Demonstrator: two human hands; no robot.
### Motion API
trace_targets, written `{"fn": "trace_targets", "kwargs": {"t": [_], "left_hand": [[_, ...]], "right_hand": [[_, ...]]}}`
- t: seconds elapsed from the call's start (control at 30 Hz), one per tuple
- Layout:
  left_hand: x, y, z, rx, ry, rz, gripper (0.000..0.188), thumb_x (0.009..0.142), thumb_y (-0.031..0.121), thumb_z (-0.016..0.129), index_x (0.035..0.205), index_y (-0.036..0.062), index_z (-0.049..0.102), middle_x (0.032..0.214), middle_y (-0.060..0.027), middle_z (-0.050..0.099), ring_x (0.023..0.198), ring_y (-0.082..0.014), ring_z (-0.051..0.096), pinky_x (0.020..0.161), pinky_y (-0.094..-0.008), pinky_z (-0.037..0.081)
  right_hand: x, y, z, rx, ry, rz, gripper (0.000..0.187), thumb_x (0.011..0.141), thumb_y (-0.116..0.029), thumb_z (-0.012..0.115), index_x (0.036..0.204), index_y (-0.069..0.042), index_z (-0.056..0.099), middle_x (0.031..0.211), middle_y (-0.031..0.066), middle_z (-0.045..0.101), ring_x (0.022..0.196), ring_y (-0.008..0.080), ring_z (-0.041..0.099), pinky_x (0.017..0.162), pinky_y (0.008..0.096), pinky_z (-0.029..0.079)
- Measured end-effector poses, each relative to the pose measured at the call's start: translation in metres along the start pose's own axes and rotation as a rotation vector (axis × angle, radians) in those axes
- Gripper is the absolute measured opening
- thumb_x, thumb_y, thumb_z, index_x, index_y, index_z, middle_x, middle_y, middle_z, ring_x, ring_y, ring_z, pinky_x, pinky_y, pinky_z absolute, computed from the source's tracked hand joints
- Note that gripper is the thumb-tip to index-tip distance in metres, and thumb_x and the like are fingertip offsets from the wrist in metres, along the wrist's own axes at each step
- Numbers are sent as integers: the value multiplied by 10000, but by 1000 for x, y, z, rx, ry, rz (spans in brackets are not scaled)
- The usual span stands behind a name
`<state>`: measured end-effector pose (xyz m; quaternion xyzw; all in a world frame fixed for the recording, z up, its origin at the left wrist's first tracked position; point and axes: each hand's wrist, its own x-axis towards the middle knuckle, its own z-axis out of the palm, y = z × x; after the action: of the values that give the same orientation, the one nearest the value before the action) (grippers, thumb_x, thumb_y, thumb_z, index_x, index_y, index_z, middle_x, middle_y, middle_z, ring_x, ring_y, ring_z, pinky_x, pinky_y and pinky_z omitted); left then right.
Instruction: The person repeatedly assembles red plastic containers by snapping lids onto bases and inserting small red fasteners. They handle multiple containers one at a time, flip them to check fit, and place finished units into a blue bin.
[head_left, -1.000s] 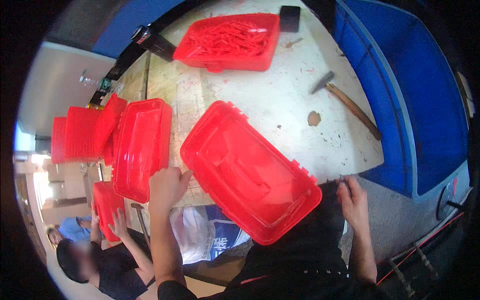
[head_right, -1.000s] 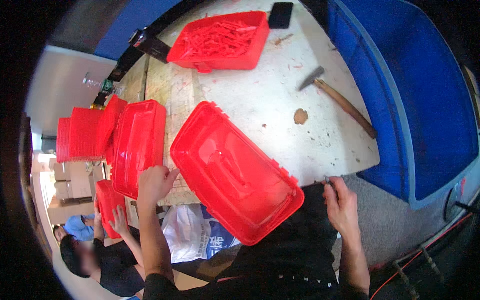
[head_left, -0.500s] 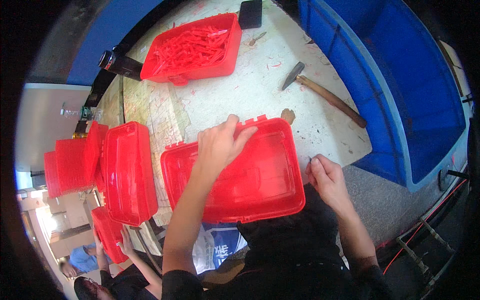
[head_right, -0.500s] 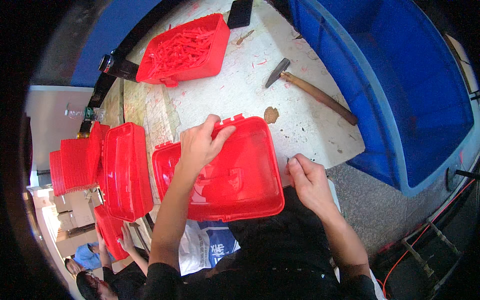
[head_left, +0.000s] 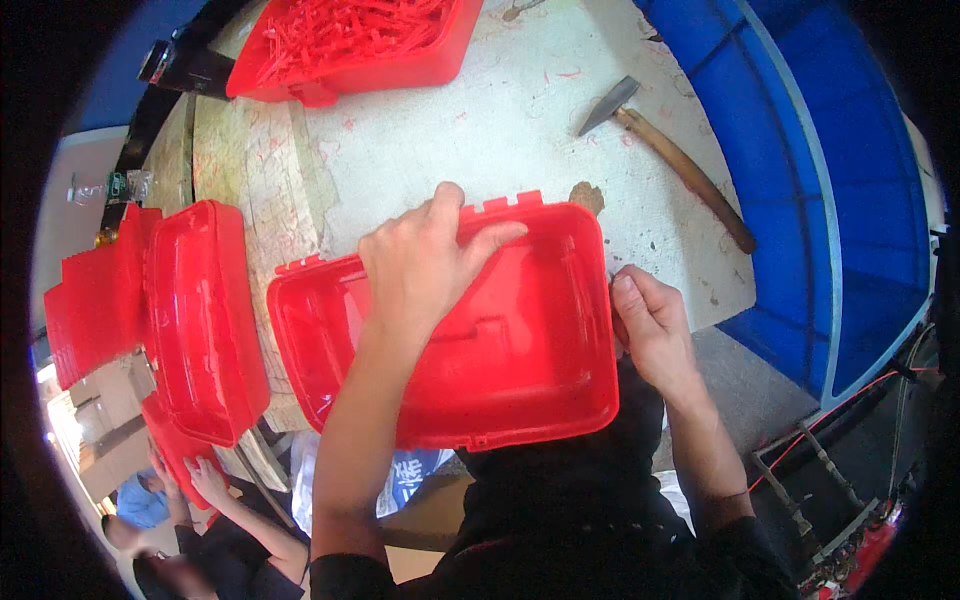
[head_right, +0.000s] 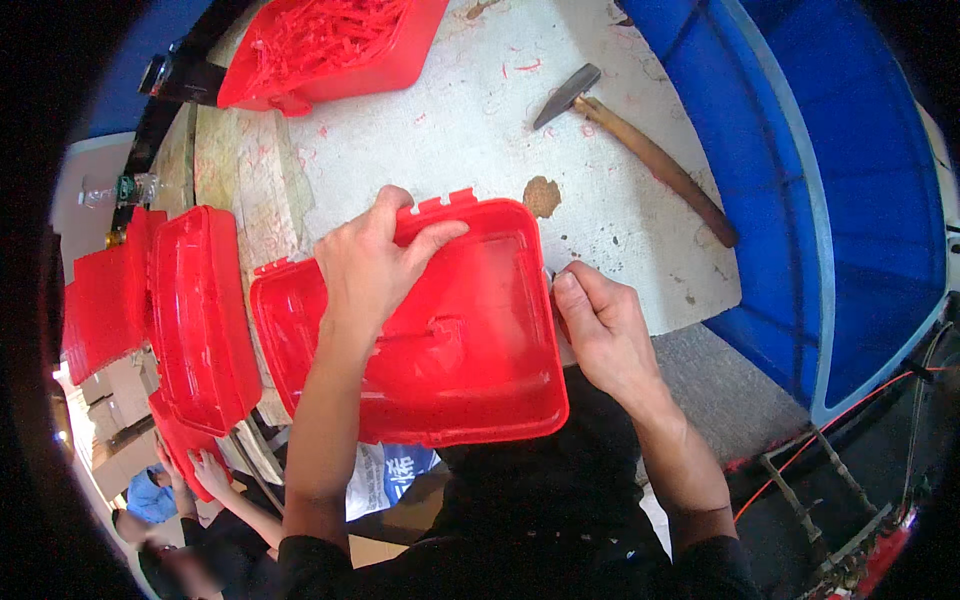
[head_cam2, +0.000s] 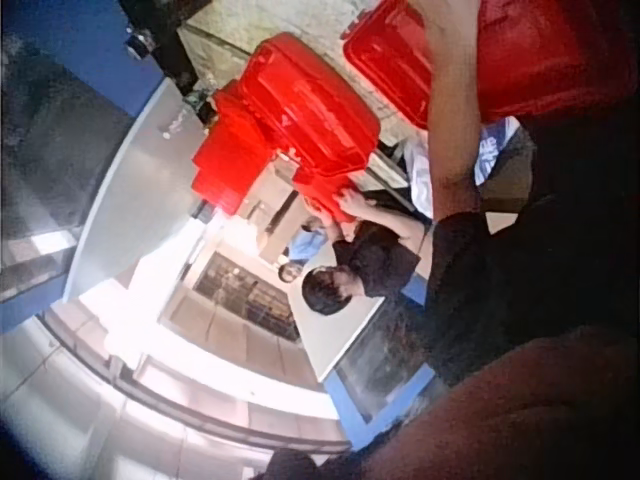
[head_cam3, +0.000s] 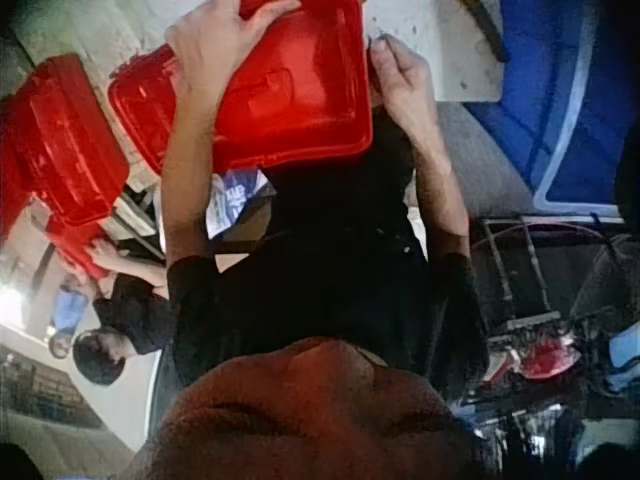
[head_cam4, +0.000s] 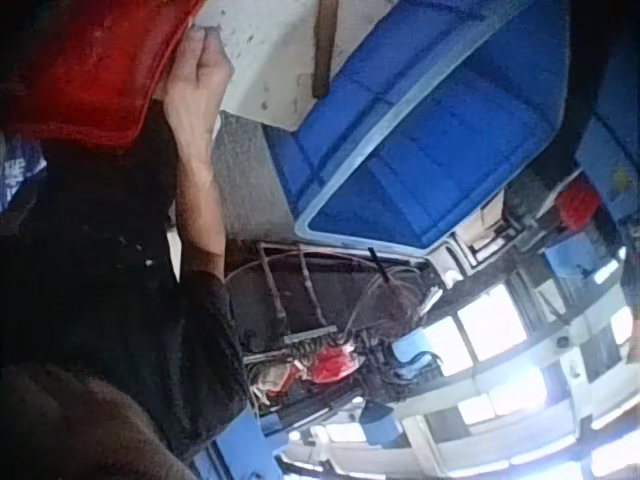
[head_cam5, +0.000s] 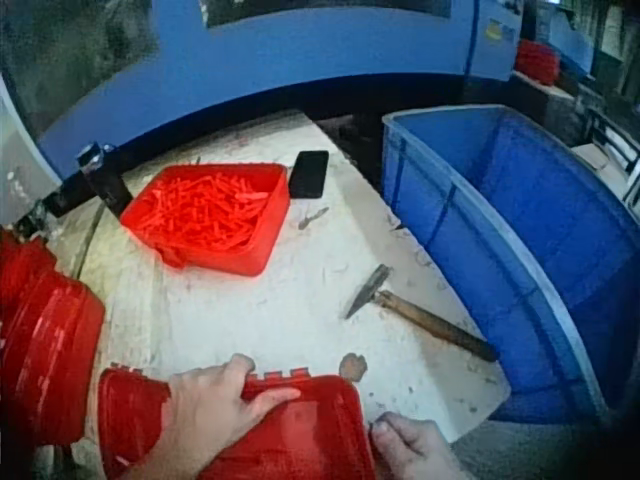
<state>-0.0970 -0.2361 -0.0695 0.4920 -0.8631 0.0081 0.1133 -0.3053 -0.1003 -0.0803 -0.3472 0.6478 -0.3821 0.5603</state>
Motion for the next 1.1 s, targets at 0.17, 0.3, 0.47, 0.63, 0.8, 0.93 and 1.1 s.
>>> {"fn": "trace_targets", "kwargs": {"t": [0.17, 0.3, 0.47, 0.63, 0.8, 0.93, 1.1], "left_hand": [[1, 1, -2, -21, -50, -70, 581, 769, 666, 729, 881, 104, 632, 592, -91, 657, 552, -285, 689, 489, -385, 503], [4, 1, -2, -13, -44, -89, 589, 774, 676, 716, 887, 104, 633, 574, -99, 647, 554, -297, 687, 487, -397, 495], [5, 2, -5, -16, -89, -135, 595, 776, 671, 722, 911, 97, 645, 586, -108, 655, 571, -312, 692, 521, -418, 514], [13, -1, -22, -102, -192, -120, 611, 770, 602, 769, 1033, 60, 671, 841, -178, 721, 748, -347, 717, 681, -436, 564], [37, 4, -16, -233, 32, 258, 560, 822, 573, 721, 968, 39, 637, 799, -177, 702, 742, -363, 705, 639, -435, 559], [39, 8, -5, -209, -156, 141, 495, 830, 532, 734, 1006, 73, 669, 756, -151, 710, 703, -366, 701, 633, -429, 555], [35, 6, 1, -207, -154, 116, 445, 836, 533, 725, 900, 96, 672, 707, -141, 696, 674, -358, 695, 591, -441, 534]], "right_hand": [[-17, 3, -2, 22, -32, 13, 347, 1067, -232, 464, 821, -1, 544, 648, -12, 475, 655, 66, 428, 585, 279, 393], [-35, 17, -4, -79, -22, -20, 333, 1064, -221, 472, 826, 0, 546, 649, -16, 478, 661, 64, 432, 594, 275, 401], [-58, 27, -5, -13, -55, 101, 307, 1056, -204, 478, 828, -14, 555, 657, -9, 497, 637, 71, 444, 580, 273, 397], [-36, 9, -6, 5, 44, -59, 332, 1061, -219, 449, 813, -26, 559, 664, -9, 496, 624, 85, 467, 571, 278, 397], [7, -12, -5, 16, 5, -56, 344, 1063, -242, 452, 820, -23, 560, 685, -7, 514, 652, 80, 466, 587, 279, 401], [16, -12, -1, 48, -27, -70, 348, 1069, -251, 454, 834, -21, 568, 688, -13, 513, 660, 71, 454, 591, 273, 396], [2, -3, -4, 3, -55, -4, 351, 1070, -257, 468, 836, -17, 575, 676, -10, 513, 657, 72, 456, 596, 272, 400]]}}
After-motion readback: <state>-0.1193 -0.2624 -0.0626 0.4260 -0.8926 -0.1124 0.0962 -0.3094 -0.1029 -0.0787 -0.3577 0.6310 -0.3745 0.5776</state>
